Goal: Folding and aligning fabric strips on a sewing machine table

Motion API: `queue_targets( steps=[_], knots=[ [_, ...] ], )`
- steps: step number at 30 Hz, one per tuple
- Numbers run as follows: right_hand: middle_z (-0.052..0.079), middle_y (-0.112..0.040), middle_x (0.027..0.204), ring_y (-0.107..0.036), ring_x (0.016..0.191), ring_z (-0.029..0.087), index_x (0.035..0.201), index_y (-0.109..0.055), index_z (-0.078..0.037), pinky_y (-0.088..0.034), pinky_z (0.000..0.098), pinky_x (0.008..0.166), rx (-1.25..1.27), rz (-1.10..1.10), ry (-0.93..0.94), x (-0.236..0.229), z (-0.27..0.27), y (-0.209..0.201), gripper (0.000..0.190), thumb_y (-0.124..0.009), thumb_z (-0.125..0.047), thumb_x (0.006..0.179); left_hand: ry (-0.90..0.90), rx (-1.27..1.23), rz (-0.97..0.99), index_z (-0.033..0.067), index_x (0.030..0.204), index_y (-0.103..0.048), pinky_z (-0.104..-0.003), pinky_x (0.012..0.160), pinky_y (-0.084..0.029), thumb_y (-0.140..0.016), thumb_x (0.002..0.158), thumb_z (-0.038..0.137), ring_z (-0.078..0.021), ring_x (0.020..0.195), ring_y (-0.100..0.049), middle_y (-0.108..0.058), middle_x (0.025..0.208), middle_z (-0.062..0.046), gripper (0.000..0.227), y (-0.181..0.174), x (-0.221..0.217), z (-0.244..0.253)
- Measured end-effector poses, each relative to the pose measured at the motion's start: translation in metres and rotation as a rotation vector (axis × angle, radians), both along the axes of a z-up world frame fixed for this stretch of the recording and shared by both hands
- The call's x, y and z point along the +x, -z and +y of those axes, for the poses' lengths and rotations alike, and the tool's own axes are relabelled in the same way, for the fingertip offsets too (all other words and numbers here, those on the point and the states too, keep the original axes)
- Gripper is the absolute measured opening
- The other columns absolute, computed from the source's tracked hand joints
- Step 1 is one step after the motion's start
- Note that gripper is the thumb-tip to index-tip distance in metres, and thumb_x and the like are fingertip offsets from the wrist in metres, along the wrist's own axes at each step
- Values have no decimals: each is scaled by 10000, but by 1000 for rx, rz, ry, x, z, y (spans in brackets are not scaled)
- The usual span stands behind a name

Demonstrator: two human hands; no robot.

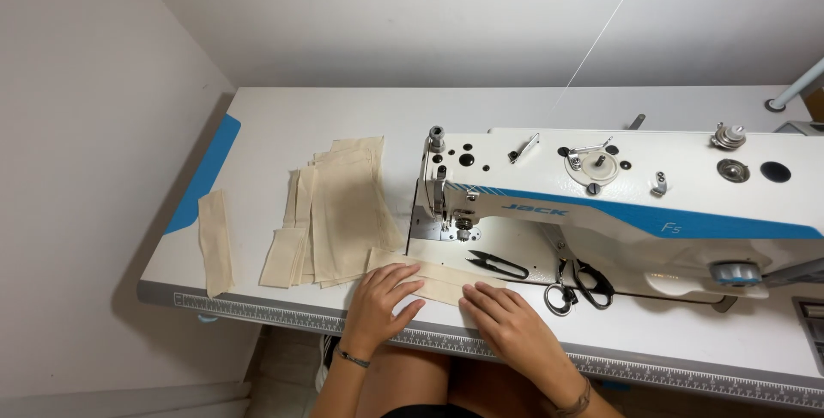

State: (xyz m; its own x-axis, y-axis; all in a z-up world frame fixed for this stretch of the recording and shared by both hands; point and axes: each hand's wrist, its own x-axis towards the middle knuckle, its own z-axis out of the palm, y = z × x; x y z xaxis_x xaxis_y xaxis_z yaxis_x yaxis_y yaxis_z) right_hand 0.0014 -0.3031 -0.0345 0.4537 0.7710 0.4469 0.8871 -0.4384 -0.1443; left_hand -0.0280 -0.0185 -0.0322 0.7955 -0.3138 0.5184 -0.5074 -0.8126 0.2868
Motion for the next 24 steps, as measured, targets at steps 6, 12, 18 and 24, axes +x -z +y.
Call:
queue_targets(
  steps=[6,12,18,24],
  knots=[
    [88,-677,1344,-625,1254,277,1304,-660,-108,-503,401,999,47,36,29,-13,1,-2,368,-631,-125,938,0,-15,38,165,1119,-743,-437,961,-503,-672,956,371,-269,1174,-660,-712,1274,-41,272,12,-7,1],
    [61,-720,1236,-658,1203,248,1161,-720,-133,-524,362,952,117,-12,112,-11,10,-15,235,-617,-134,949,29,-67,2,188,1116,-745,-429,963,-499,-685,949,410,-276,1163,-665,-717,1243,-38,284,17,-1,6],
    [46,-753,1195,-686,1176,257,1123,-750,-149,-540,386,954,143,40,198,-8,21,-17,210,-659,-194,939,59,-104,5,137,1124,-743,-425,963,-505,-663,993,355,-294,1154,-668,-708,1242,-81,267,20,-1,8],
    [38,-744,1248,-680,1212,249,1143,-749,-162,-526,399,983,179,76,315,-8,55,-15,244,-633,-289,970,117,-100,16,106,1224,-715,-465,1004,-487,-646,1012,303,-341,1200,-637,-677,1278,-149,297,8,0,9]
  ],
)
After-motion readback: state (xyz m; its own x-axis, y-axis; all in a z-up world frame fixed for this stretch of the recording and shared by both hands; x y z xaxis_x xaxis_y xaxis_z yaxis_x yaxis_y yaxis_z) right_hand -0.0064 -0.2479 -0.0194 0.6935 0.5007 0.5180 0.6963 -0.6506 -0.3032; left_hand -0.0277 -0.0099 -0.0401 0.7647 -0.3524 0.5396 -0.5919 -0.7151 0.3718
